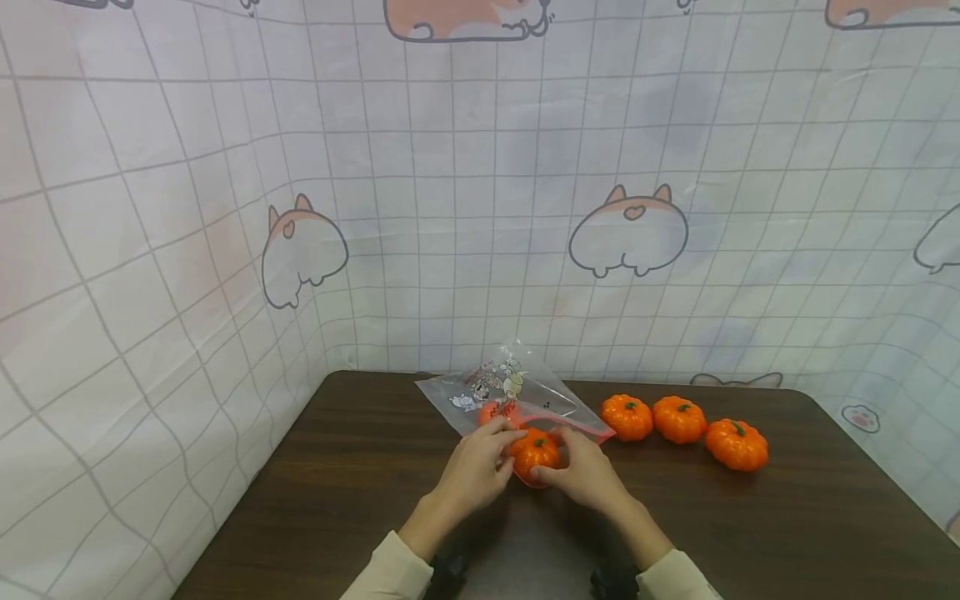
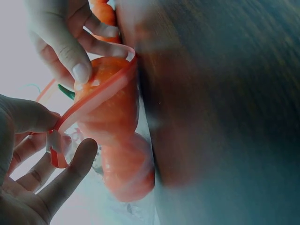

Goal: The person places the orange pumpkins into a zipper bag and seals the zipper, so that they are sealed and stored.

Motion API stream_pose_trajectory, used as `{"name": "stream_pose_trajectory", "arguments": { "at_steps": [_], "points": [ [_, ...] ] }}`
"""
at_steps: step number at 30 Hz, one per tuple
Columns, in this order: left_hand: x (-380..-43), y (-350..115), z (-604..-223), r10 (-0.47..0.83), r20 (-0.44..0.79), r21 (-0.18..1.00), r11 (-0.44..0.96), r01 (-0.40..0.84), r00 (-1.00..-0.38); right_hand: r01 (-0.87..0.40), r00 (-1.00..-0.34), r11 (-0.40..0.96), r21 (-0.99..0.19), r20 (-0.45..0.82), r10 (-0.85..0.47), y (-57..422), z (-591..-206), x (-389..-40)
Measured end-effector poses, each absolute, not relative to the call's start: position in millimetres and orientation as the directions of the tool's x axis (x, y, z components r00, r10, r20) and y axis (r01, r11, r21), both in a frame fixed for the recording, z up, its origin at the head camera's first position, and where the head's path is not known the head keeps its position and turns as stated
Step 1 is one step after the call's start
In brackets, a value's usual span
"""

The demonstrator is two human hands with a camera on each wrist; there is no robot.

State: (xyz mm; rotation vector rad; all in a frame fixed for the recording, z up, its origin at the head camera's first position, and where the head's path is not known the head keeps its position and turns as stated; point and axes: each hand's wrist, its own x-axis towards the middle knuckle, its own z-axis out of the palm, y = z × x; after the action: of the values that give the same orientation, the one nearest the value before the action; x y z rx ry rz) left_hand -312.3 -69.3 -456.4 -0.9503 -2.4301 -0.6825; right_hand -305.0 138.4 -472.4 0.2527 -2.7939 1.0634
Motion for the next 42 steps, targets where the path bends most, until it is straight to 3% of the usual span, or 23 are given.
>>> {"name": "stream_pose_trajectory", "arguments": {
  "at_steps": [30, 42],
  "points": [
    [-313, -70, -457, 0.495, 0.545, 0.283, 0.652, 0.704, -0.677, -0.208, -0.978, 0.662, -0.72, 0.158, -0.135, 147, -470, -307],
    [-312, -71, -456, 0.487, 0.538, 0.294, 0.656, 0.695, -0.688, -0.26, -0.937, 0.556, -0.79, 0.066, -0.344, 174, -449, -307]
  ]
}}
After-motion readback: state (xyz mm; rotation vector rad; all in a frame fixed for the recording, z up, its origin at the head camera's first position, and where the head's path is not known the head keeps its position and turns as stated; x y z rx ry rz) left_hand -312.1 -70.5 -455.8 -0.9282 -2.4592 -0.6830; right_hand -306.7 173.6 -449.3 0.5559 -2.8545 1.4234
